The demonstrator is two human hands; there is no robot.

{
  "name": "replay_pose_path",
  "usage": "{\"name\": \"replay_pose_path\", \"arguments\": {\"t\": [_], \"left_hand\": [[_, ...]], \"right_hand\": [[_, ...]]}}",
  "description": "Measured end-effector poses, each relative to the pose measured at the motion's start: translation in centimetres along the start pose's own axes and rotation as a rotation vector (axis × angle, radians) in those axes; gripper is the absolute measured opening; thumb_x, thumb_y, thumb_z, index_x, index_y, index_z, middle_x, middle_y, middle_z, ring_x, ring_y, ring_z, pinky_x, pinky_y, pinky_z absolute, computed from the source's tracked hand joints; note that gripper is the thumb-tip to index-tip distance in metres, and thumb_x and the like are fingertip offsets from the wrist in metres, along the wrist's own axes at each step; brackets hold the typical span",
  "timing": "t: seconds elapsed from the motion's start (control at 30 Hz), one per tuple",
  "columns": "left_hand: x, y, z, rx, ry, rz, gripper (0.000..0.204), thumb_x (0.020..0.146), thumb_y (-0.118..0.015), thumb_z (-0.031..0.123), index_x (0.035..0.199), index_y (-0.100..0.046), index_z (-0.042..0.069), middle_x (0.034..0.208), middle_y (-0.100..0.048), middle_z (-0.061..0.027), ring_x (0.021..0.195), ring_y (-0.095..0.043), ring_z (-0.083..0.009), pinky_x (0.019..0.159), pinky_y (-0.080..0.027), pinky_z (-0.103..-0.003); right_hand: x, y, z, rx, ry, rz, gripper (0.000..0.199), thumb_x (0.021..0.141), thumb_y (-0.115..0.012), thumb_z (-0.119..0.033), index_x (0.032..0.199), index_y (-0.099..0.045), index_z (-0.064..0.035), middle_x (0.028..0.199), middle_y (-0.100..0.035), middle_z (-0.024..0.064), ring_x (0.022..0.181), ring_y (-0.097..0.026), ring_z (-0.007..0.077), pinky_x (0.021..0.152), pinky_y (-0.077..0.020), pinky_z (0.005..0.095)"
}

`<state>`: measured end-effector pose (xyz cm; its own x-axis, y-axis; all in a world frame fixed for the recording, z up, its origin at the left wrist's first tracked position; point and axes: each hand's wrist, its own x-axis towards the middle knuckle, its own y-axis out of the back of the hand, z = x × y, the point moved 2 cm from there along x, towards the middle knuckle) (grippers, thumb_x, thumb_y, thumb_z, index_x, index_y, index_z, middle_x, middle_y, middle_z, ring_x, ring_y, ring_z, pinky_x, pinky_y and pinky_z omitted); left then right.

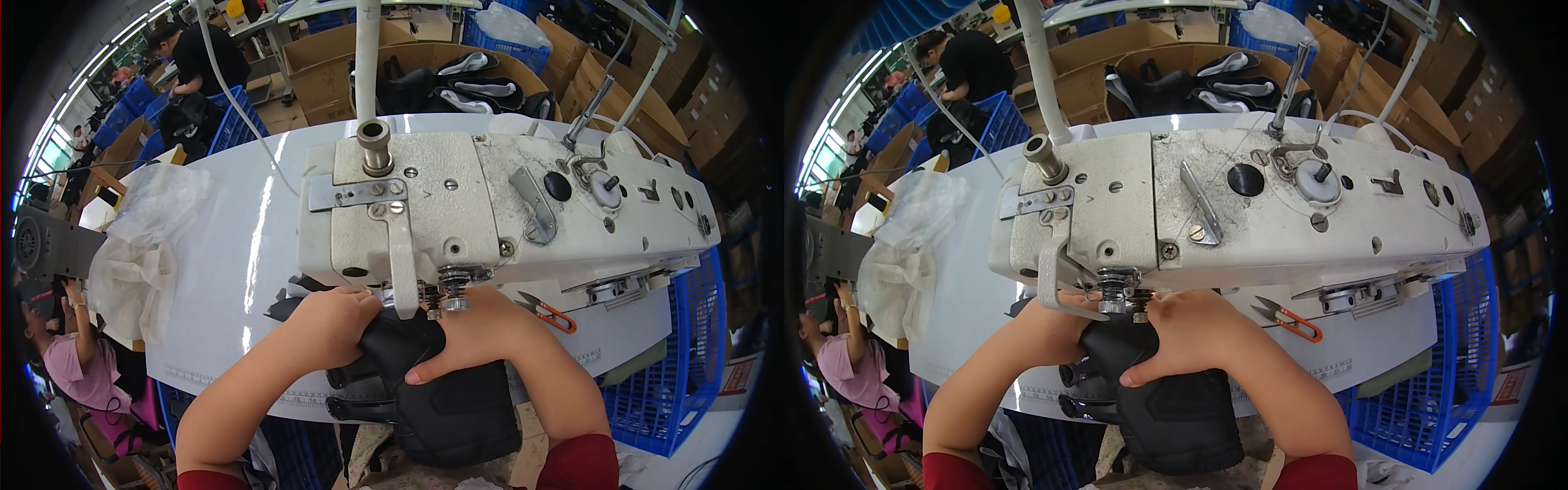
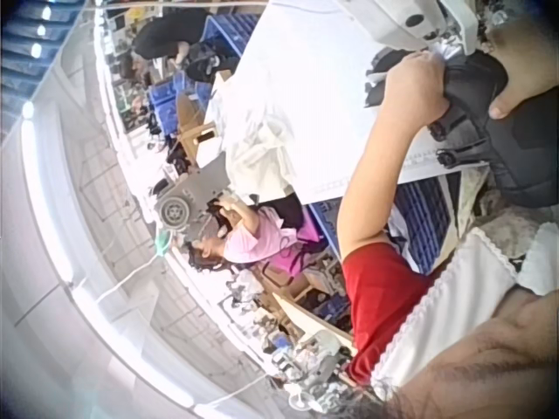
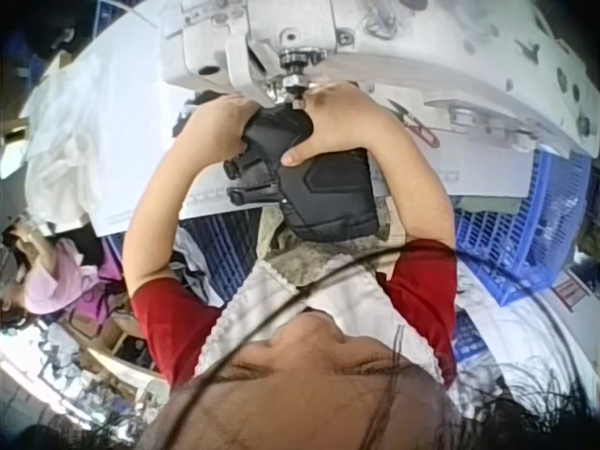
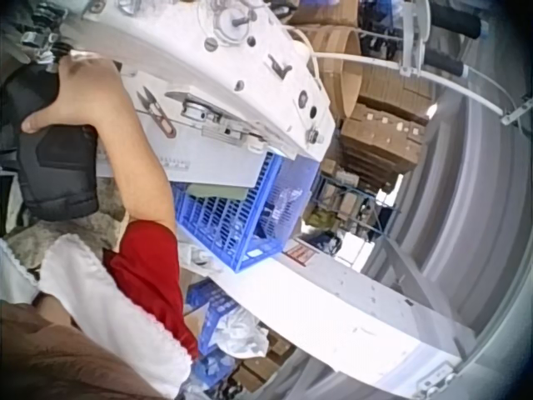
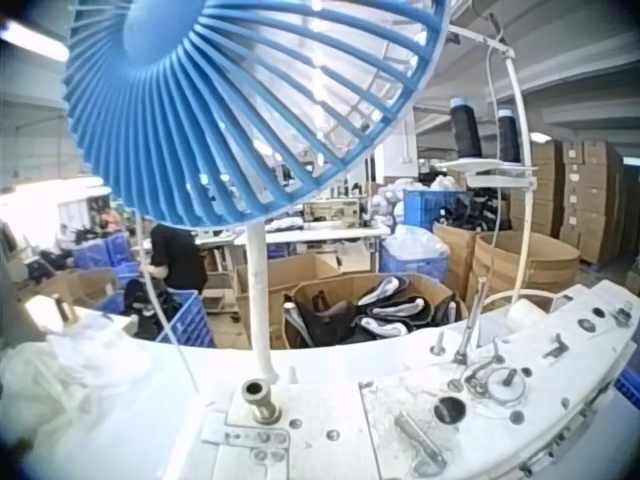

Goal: The person stitches shoe uppers using a sewing machine, cuts threads with thread snips, and takes additional shoe parts from a plastic crate to sew.

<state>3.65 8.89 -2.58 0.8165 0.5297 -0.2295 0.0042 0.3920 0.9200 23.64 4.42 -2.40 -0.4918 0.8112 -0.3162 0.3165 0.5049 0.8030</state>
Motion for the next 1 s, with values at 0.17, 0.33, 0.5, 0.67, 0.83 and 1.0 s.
{"name": "replay_pose_path", "arguments": {"t": [0.17,0.33,0.5,0.67,0.83,1.0], "left_hand": [[-0.1,0.0,0.0,0.010,0.015,-0.011,0.035,0.061,-0.068,0.006,0.094,-0.056,0.002,0.097,-0.062,-0.0098,0.099,-0.061,-0.0293,0.079,-0.053,-0.039],[0.0,-0.7,-0.4,0.025,0.014,-0.064,0.044,0.062,-0.068,0.007,0.104,-0.059,0.004,0.103,-0.062,-0.0108,0.104,-0.060,-0.0288,0.083,-0.052,-0.039],[-0.1,-1.2,-0.7,0.014,0.004,-0.030,0.061,0.064,-0.069,0.008,0.124,-0.057,0.010,0.119,-0.060,-0.0159,0.115,-0.056,-0.0296,0.090,-0.050,-0.038],[0.0,-0.9,-0.4,0.019,0.038,-0.097,0.062,0.066,-0.068,0.009,0.127,-0.057,0.012,0.125,-0.058,-0.0175,0.119,-0.054,-0.0310,0.094,-0.049,-0.038],[0.5,-1.0,-0.4,-0.026,0.110,-0.218,0.049,0.067,-0.064,0.006,0.116,-0.061,0.009,0.107,-0.062,-0.0155,0.108,-0.059,-0.0317,0.085,-0.051,-0.041],[0.5,-1.0,-0.2,-0.036,0.081,-0.112,0.051,0.063,-0.066,0.006,0.113,-0.062,0.007,0.100,-0.064,-0.0139,0.102,-0.061,-0.0312,0.085,-0.051,-0.040]], "right_hand": [[0.0,0.0,-0.2,-0.029,0.022,0.064,0.093,0.058,-0.066,-0.077,0.090,-0.062,0.0105,0.094,-0.064,0.0210,0.092,-0.066,0.0331,0.081,-0.0516,0.0376],[0.0,0.5,-0.4,0.000,-0.015,-0.014,0.093,0.058,-0.066,-0.077,0.089,-0.062,0.0103,0.094,-0.064,0.0211,0.092,-0.066,0.0330,0.081,-0.0516,0.0377],[-0.1,1.2,-0.9,-0.014,-0.028,-0.075,0.093,0.058,-0.065,-0.078,0.088,-0.062,0.0106,0.094,-0.065,0.0211,0.091,-0.066,0.0335,0.081,-0.0515,0.0380],[-0.3,1.0,-0.7,-0.016,-0.058,-0.061,0.095,0.058,-0.064,-0.080,0.086,-0.063,0.0118,0.091,-0.065,0.0227,0.090,-0.066,0.0344,0.081,-0.0517,0.0388],[0.0,0.1,-0.2,-0.150,-0.032,-0.053,0.103,0.056,-0.059,-0.085,0.093,-0.065,0.0109,0.089,-0.066,0.0260,0.087,-0.066,0.0368,0.080,-0.0521,0.0408],[-0.2,0.9,-0.8,0.032,-0.121,-0.120,0.111,0.050,-0.072,-0.076,0.133,-0.051,-0.0045,0.130,-0.050,0.0275,0.123,-0.048,0.0400,0.104,-0.0383,0.0440]]}}
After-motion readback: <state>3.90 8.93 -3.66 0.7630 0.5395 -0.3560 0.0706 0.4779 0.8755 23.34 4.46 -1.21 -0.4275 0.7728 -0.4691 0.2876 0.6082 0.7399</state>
